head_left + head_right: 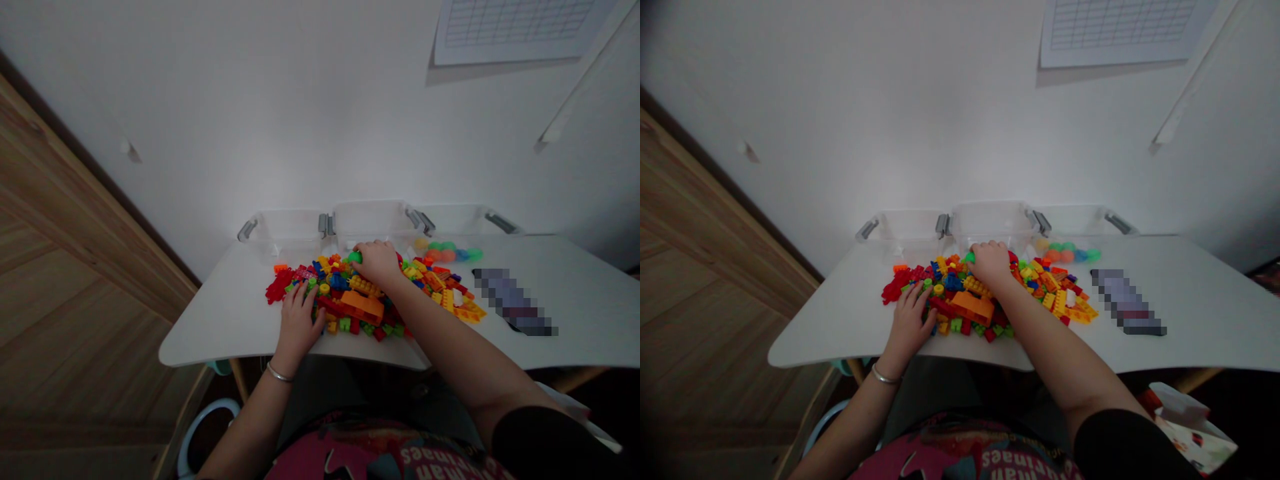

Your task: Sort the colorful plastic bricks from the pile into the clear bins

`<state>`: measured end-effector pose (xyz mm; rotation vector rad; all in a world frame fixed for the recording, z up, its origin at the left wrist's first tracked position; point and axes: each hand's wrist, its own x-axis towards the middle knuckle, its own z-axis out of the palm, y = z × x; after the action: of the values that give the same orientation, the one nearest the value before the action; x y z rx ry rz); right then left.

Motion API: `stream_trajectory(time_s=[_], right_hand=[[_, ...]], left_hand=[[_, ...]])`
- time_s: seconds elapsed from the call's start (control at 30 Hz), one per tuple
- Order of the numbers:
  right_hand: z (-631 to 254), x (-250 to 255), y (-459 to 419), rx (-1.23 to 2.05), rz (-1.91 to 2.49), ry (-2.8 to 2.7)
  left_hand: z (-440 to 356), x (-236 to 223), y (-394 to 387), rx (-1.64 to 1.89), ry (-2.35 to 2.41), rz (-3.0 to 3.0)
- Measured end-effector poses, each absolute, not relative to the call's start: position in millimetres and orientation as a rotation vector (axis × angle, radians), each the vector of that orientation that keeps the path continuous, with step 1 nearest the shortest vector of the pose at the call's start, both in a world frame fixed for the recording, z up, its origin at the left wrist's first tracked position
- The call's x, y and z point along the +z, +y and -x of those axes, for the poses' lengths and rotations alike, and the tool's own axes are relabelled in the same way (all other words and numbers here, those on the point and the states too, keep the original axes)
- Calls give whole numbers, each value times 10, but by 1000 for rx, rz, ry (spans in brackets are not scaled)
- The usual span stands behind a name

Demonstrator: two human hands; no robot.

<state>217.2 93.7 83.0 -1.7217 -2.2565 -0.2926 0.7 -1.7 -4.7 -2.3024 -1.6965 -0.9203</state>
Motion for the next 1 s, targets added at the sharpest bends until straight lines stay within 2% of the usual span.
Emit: stream_trajectory(time_s=[0.2,0.33,0.47,0.73,1.0], right_hand=[[-2312,757,898,-21,1325,-1955],[-2525,778,811,-96,1087,-1740],[-2852,853,803,-168,1035,-1427],[-3675,830,1090,-245,1354,-985],[-3974,702,1241,-175,1857,-1067]], left_hand=[[-8,-31,-15,-914,-1698,2301],[-10,-38,-14,-924,-1705,2303],[-14,-42,-18,-927,-1714,2294],[-14,-51,-14,-916,-1687,2290],[-1,-67,5,-935,-1673,2308]])
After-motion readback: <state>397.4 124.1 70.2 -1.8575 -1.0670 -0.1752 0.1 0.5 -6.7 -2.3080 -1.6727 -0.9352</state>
